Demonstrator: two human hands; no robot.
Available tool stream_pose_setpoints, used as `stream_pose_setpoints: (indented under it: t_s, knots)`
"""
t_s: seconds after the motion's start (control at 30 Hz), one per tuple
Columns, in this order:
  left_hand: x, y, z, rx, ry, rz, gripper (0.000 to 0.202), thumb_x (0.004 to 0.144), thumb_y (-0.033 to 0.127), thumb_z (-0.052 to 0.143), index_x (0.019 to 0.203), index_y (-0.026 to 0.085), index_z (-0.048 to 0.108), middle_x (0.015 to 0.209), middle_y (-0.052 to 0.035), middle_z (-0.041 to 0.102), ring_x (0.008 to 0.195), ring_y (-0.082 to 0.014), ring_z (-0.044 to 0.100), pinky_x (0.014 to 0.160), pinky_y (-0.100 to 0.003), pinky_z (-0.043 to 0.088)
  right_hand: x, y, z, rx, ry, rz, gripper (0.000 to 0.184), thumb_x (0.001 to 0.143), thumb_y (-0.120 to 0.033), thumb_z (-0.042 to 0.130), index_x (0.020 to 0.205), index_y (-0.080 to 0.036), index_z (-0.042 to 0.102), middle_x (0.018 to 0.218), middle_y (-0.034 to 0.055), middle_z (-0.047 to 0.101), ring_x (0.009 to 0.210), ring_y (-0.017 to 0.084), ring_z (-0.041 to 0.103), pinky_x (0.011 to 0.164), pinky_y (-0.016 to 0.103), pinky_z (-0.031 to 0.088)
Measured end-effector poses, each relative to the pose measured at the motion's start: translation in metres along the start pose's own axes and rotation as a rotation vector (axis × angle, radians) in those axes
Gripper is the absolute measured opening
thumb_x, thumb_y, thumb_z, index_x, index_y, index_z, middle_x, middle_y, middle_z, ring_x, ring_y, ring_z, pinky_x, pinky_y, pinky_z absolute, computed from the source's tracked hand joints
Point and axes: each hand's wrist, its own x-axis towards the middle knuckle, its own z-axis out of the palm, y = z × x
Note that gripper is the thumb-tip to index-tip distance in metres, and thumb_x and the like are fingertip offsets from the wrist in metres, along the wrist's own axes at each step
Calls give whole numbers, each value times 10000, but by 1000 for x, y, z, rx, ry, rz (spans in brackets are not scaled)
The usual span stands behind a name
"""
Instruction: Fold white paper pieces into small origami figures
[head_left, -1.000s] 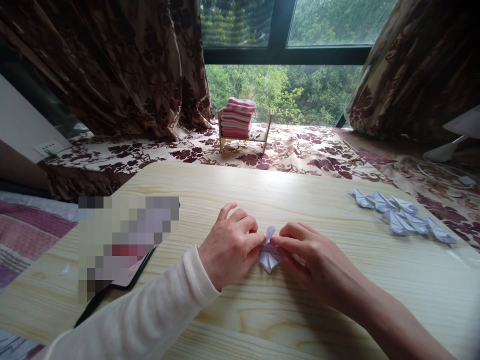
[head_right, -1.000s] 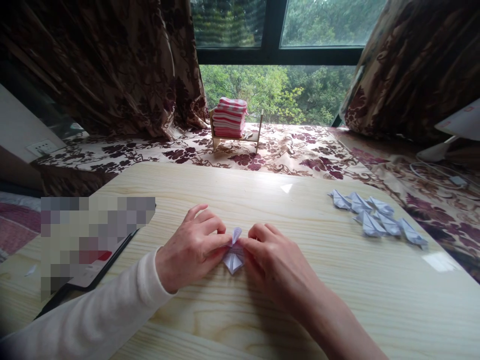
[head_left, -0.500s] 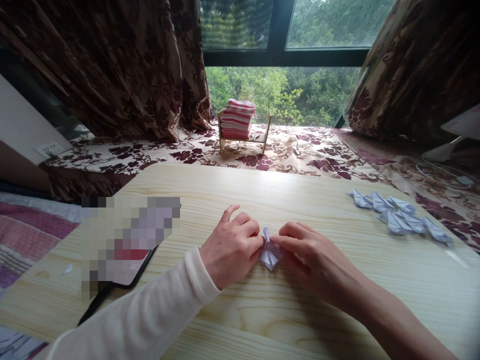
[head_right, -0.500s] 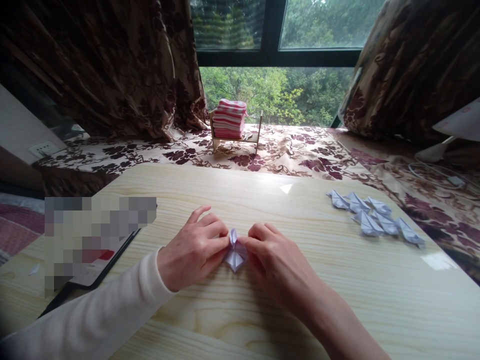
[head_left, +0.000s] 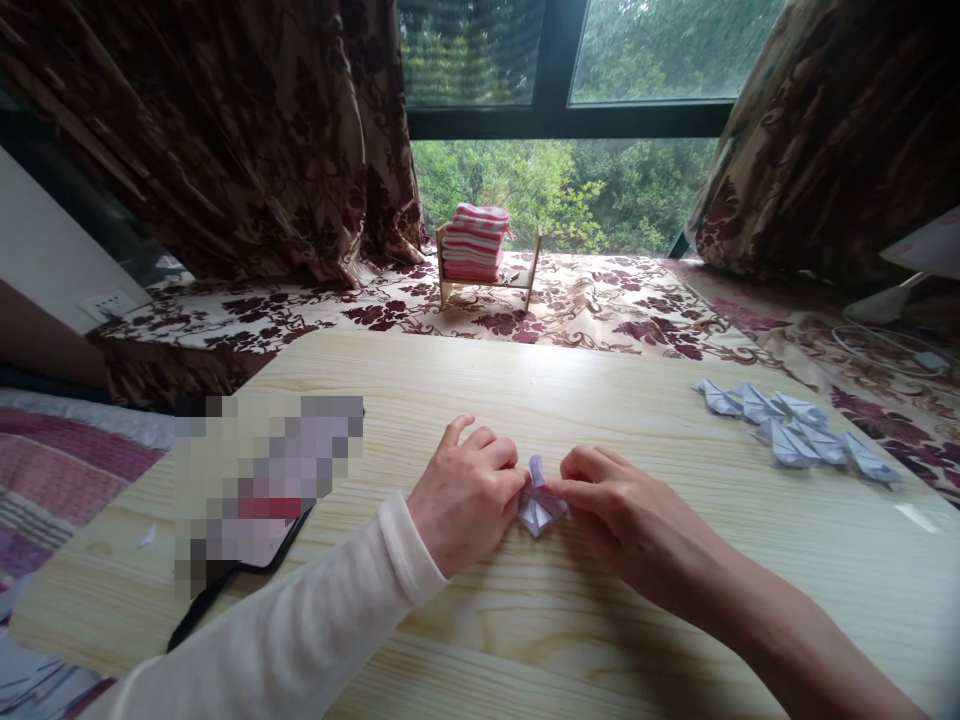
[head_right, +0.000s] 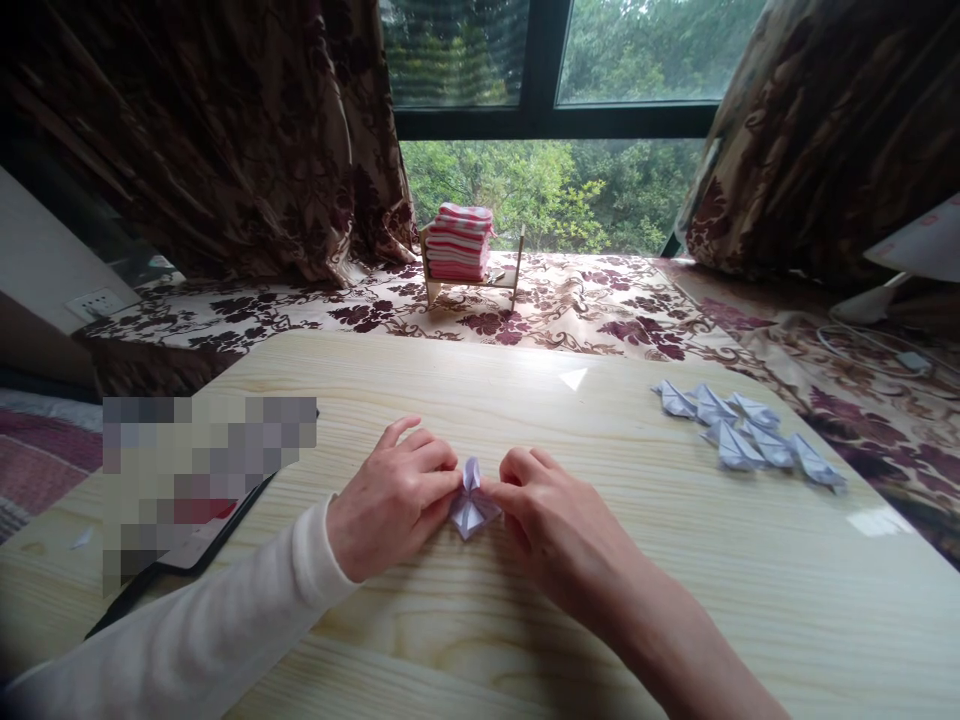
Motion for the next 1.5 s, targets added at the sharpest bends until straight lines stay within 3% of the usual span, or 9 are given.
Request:
stream_pose_setpoints:
  t_s: [0.2, 0.4, 0.73, 1.07, 1.23, 1.33, 1.5]
  knots:
    - [-1, -2, 1, -56, 15, 7, 145, 852, 278, 552, 811, 196, 664, 854, -23, 661, 871, -194, 550, 1030, -496, 280, 0, -2, -2, 8, -41, 63, 338, 837, -17, 451, 855, -264, 680, 801, 27, 546, 771, 168, 505, 611, 254, 379]
    - [-1, -5, 7, -25, 90, 29, 177, 875, 224, 514, 781, 207, 663, 795, -8, 653, 821, -167, 546, 1039, -458, 274, 0, -1, -2, 15, -23, 53, 312, 840, -30, 456, 834, -251, 675, 783, 23, 547, 762, 162, 509, 613, 253, 388]
    - [1, 4, -4, -57, -52, -9, 250, 919, 219, 428, 949, 178, 672, 897, -58, 658, 891, -209, 527, 993, -468, 319, 0, 0, 0, 4, -7, 36, 301, 816, -15, 441, 765, -227, 650, 771, 29, 557, 738, 161, 511, 591, 258, 367]
    - [0, -4, -5, -59, -69, 40, 235, 886, 162, 449, 1008, 201, 646, 906, -53, 642, 892, -207, 519, 974, -458, 323, 1, -5, -2, 8, -38, 83, 313, 812, 13, 435, 799, -213, 652, 814, 43, 563, 771, 177, 517, 629, 268, 390]
    - [2, -3, -7, -6, -98, 14, 218, 887, 208, 456, 992, 195, 647, 889, -51, 629, 901, -221, 506, 969, -466, 328, 1, -5, -1, -11, -59, 90, 318, 809, 15, 437, 829, -212, 660, 803, 42, 559, 779, 180, 517, 640, 272, 386]
    - [-1, -5, -9, -48, -90, 10, 213, 875, 190, 462, 957, 190, 659, 876, -58, 620, 892, -219, 505, 927, -441, 360, 1, -5, 0, 8, -54, 87, 327, 822, -3, 441, 882, -235, 664, 816, 36, 558, 775, 178, 514, 635, 271, 378]
    - [-7, -10, -10, -97, -61, 60, 241, 858, 158, 466, 979, 206, 669, 879, -48, 625, 891, -207, 514, 975, -466, 323, 0, -3, 1, 19, -64, 104, 321, 838, -27, 440, 905, -249, 662, 822, 29, 555, 769, 177, 506, 636, 274, 373]
